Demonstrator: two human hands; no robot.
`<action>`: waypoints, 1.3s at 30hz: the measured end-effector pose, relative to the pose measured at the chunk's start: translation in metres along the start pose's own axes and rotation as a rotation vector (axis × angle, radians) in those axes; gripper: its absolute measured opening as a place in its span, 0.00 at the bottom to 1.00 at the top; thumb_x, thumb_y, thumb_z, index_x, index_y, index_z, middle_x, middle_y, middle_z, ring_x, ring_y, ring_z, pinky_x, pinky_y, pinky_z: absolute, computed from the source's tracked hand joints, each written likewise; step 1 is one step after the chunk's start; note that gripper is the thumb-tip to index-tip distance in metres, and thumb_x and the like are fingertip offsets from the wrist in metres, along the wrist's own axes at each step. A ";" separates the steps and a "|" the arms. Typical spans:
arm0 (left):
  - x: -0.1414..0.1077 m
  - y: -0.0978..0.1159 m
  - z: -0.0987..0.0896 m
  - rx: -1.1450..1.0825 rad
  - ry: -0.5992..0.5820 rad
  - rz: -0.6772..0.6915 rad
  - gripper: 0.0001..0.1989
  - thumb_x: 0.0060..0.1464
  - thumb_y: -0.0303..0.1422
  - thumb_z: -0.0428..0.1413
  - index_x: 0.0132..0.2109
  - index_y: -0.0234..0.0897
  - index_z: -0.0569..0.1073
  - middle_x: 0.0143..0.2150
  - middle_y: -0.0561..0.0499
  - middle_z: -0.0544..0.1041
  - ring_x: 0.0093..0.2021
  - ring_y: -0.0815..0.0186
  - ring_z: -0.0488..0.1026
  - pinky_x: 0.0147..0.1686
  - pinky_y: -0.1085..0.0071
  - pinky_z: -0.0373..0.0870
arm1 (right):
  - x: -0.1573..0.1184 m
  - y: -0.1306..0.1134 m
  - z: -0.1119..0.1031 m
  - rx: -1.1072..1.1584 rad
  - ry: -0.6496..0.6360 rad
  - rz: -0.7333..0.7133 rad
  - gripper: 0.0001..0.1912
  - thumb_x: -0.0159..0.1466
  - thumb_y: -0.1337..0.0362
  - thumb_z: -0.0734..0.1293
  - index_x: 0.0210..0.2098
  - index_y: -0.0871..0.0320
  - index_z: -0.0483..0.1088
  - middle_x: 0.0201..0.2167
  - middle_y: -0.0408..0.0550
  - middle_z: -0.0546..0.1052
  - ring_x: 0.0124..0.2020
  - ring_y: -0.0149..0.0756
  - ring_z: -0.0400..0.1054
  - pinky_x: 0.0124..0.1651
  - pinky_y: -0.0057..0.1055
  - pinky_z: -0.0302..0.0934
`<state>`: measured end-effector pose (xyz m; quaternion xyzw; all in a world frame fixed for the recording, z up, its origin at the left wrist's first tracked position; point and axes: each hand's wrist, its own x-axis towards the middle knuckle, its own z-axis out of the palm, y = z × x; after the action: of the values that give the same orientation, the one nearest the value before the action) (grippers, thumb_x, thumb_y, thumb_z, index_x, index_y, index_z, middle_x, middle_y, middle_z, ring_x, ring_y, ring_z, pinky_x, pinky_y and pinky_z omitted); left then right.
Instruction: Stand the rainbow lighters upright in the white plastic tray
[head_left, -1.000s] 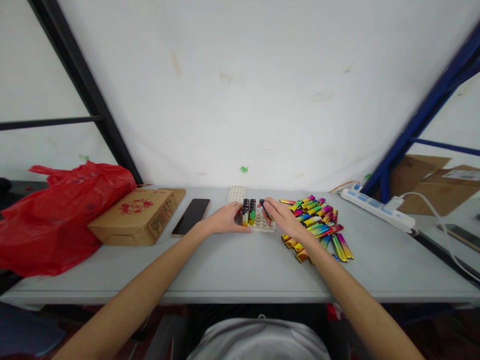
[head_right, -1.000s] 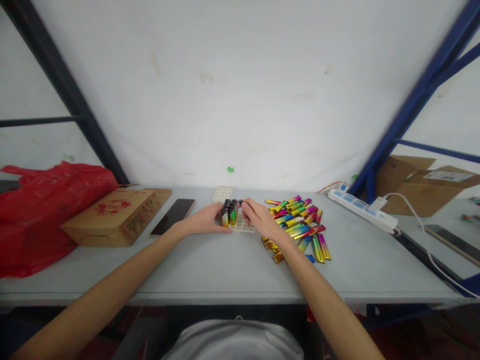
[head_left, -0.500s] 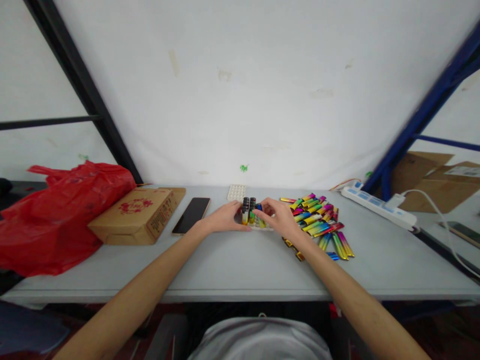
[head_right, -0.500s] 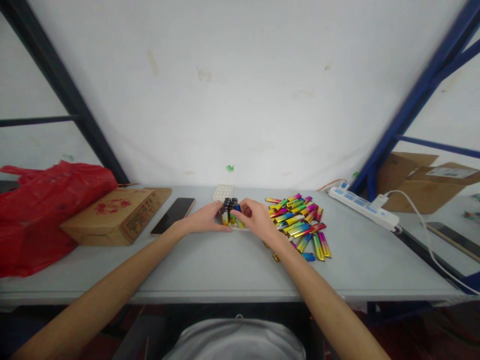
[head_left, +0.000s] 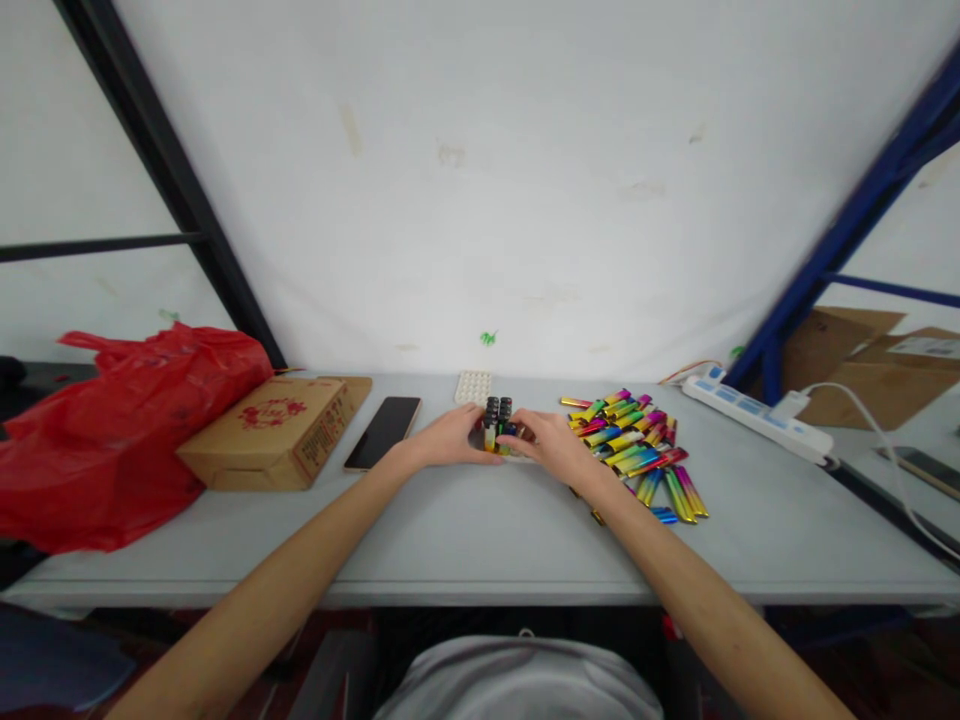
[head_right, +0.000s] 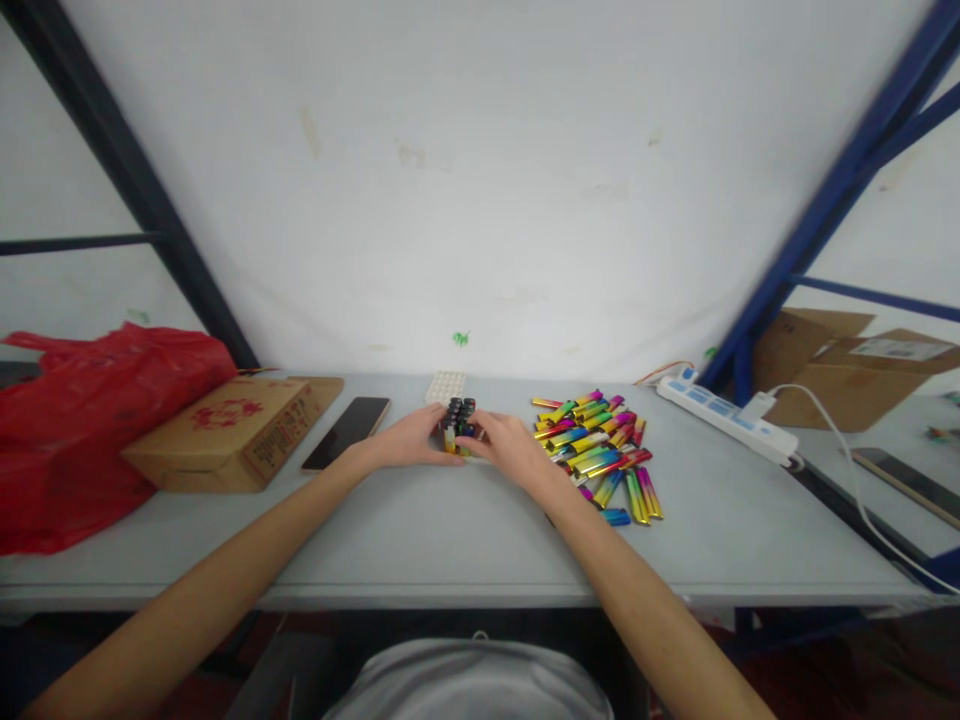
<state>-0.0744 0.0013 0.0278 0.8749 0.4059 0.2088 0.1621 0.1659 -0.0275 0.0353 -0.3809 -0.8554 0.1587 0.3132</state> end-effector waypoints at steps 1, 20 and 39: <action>0.000 0.000 0.000 -0.002 -0.004 0.004 0.33 0.46 0.55 0.68 0.50 0.36 0.75 0.46 0.44 0.78 0.44 0.51 0.76 0.45 0.60 0.72 | 0.001 -0.001 0.000 -0.054 0.003 0.018 0.14 0.70 0.50 0.70 0.42 0.54 0.74 0.33 0.49 0.81 0.31 0.37 0.73 0.34 0.29 0.58; 0.000 0.002 -0.004 0.006 -0.014 -0.049 0.33 0.44 0.59 0.68 0.46 0.37 0.74 0.45 0.43 0.78 0.44 0.51 0.76 0.43 0.60 0.72 | -0.005 0.028 -0.049 -0.374 0.137 0.091 0.26 0.78 0.48 0.54 0.36 0.56 0.75 0.28 0.50 0.79 0.29 0.39 0.71 0.36 0.32 0.56; 0.001 -0.010 -0.006 0.026 -0.046 -0.058 0.33 0.42 0.61 0.67 0.41 0.37 0.75 0.40 0.46 0.77 0.39 0.55 0.75 0.37 0.63 0.71 | -0.019 0.084 -0.084 -0.245 -0.235 0.054 0.08 0.63 0.61 0.74 0.41 0.53 0.85 0.45 0.55 0.83 0.51 0.50 0.75 0.58 0.43 0.65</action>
<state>-0.0833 0.0083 0.0287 0.8692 0.4300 0.1787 0.1661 0.2771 0.0168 0.0479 -0.4177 -0.8886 0.1050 0.1580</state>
